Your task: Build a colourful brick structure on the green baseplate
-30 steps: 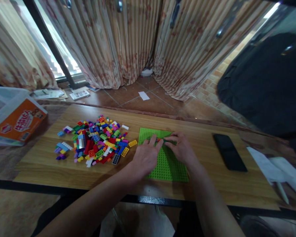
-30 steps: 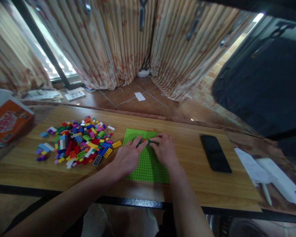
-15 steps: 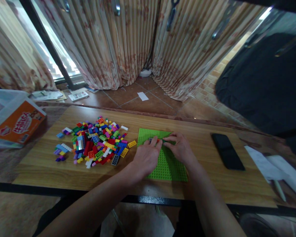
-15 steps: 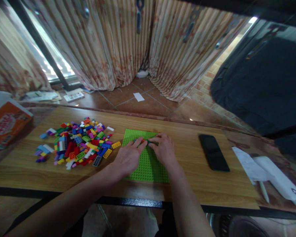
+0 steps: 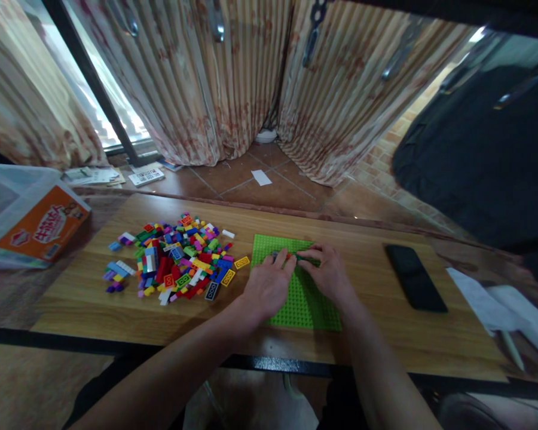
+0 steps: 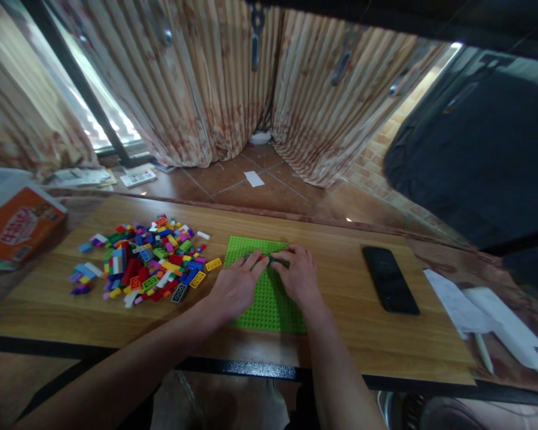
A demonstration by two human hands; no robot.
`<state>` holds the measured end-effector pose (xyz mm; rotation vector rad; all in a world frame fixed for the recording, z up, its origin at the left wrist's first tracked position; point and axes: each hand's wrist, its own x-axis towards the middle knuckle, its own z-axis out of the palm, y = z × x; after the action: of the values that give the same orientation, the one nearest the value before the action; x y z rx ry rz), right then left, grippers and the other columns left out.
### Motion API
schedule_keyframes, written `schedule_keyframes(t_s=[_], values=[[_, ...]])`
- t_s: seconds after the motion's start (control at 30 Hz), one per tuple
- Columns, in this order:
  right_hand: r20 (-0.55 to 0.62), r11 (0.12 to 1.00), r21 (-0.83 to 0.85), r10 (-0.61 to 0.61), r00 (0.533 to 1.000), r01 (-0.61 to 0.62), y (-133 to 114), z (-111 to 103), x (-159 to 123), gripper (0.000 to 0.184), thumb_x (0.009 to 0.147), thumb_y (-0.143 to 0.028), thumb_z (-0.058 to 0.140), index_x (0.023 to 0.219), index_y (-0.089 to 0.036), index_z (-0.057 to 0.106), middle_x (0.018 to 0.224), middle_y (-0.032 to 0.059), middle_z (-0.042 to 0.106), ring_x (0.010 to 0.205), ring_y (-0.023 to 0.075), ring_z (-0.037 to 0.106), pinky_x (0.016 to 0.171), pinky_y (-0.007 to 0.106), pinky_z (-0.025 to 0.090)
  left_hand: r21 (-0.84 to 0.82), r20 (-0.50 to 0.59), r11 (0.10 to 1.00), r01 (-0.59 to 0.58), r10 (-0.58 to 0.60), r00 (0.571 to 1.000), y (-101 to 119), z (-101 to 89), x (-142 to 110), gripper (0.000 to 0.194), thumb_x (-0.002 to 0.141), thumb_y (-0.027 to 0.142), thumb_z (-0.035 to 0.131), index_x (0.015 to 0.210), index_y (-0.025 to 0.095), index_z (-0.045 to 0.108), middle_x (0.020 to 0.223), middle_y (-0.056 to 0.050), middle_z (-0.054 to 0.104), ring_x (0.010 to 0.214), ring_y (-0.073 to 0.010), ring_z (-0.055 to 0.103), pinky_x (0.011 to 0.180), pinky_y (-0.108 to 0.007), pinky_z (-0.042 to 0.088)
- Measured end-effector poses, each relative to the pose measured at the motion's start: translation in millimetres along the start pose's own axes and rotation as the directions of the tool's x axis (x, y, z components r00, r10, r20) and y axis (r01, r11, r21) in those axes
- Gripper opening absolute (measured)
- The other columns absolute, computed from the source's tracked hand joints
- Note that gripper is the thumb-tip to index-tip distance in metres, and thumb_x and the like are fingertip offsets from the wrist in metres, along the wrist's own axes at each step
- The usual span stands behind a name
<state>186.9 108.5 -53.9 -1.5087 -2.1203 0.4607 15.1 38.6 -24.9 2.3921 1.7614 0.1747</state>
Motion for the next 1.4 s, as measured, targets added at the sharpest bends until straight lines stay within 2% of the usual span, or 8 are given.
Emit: schedule_keyframes(t_s=[0.1,0.2,0.37,0.6,0.93,1.17,1.3,1.4], values=[[-0.021,0.998,0.052,-0.025,0.999,0.026,0.1,-3.2,0.2,0.019,0.077,-0.033,0.07,0.093,-0.029,0.077,0.105,0.0075,0.065,0.106,0.0258,0.058,0.097,0.048,0.044,-0.048,-0.044,0.999,-0.011,0.009,0.999,-4.5,3.4,-1.7,0.057,0.086,0.007,0.042,0.142,0.017,0.039,0.153,-0.011,0.041,0.114,-0.0259,0.057,0.089,-0.04,0.055],[-0.055,0.974,0.225,-0.025,0.998,0.037,2.8,-7.5,0.9,0.026,0.078,-0.037,0.068,0.099,-0.025,0.075,0.107,0.0084,0.068,0.104,0.0245,0.061,0.097,0.047,0.046,-0.126,-0.103,0.992,-0.011,-0.002,0.995,-10.0,6.0,-2.8,0.058,0.086,0.006,0.042,0.143,0.014,0.037,0.151,-0.013,0.043,0.122,-0.0252,0.055,0.097,-0.039,0.051],[-0.087,0.885,0.442,0.203,0.975,-0.145,6.3,-9.3,3.9,0.03,0.08,-0.041,0.06,0.095,-0.018,0.074,0.093,0.0087,0.074,0.085,0.0215,0.068,0.082,0.039,0.053,-0.244,-0.138,0.97,0.017,-0.052,0.989,-13.5,5.2,-1.8,0.051,0.089,0.012,0.042,0.139,0.011,0.038,0.145,-0.016,0.048,0.124,-0.025,0.055,0.102,-0.04,0.049],[-0.131,0.912,0.386,0.199,0.971,-0.135,-11.1,-4.1,5.8,0.02,0.075,-0.037,0.063,0.078,-0.02,0.074,0.086,0.0066,0.074,0.086,0.022,0.067,0.082,0.038,0.05,-0.342,-0.152,0.939,0.033,-0.09,0.984,-13.5,2.7,-2.2,0.05,0.09,0.012,0.043,0.14,0.012,0.037,0.144,-0.016,0.048,0.126,-0.0243,0.054,0.106,-0.04,0.047],[-0.176,0.941,0.29,0.234,0.956,-0.177,-12.4,-7.6,3.4,0.026,0.079,-0.039,0.058,0.084,-0.019,0.074,0.086,0.0081,0.074,0.081,0.0225,0.067,0.077,0.037,0.05,-0.556,-0.153,0.828,0.069,-0.184,0.971,-26.1,-1.5,-3.1,0.06,0.08,0.007,0.051,0.138,0.016,0.04,0.13,-0.014,0.058,0.107,-0.0221,0.063,0.093,-0.038,0.054],[-0.195,0.995,0.076,0.073,0.978,-0.059,-15.4,-3.8,2.1,0.023,0.081,-0.039,0.058,0.073,-0.022,0.071,0.083,0.0072,0.072,0.084,0.0247,0.064,0.077,0.04,0.048,-0.539,-0.136,0.839,0.075,-0.175,0.975,-24.7,1.8,-4.2,0.063,0.081,0.008,0.051,0.142,0.013,0.035,0.13,-0.016,0.058,0.102,-0.0212,0.064,0.094,-0.039,0.053],[-0.28,0.997,0.067,0.066,0.958,-0.049,-21.0,-5.6,1.6,0.025,0.084,-0.038,0.055,0.078,-0.02,0.071,0.083,0.009,0.071,0.082,0.0248,0.064,0.076,0.039,0.048,-0.559,-0.2,0.829,0.021,-0.159,0.967,-27.6,-4.6,-4.2,0.059,0.082,0.008,0.05,0.139,0.012,0.039,0.133,-0.016,0.058,0.107,-0.0219,0.063,0.097,-0.039,0.051],[-0.345,0.994,0.103,0.018,0.939,0.019,-35.2,-5.4,-2.5,0.023,0.086,-0.037,0.056,0.079,-0.02,0.07,0.083,0.0078,0.071,0.081,0.0241,0.065,0.075,0.038,0.05,-0.607,-0.276,0.794,-0.011,-0.198,0.94,-38.5,-19.4,-1.8,0.054,0.083,0.007,0.049,0.136,0.014,0.044,0.129,-0.014,0.062,0.095,-0.0187,0.066,0.092,-0.037,0.053]])
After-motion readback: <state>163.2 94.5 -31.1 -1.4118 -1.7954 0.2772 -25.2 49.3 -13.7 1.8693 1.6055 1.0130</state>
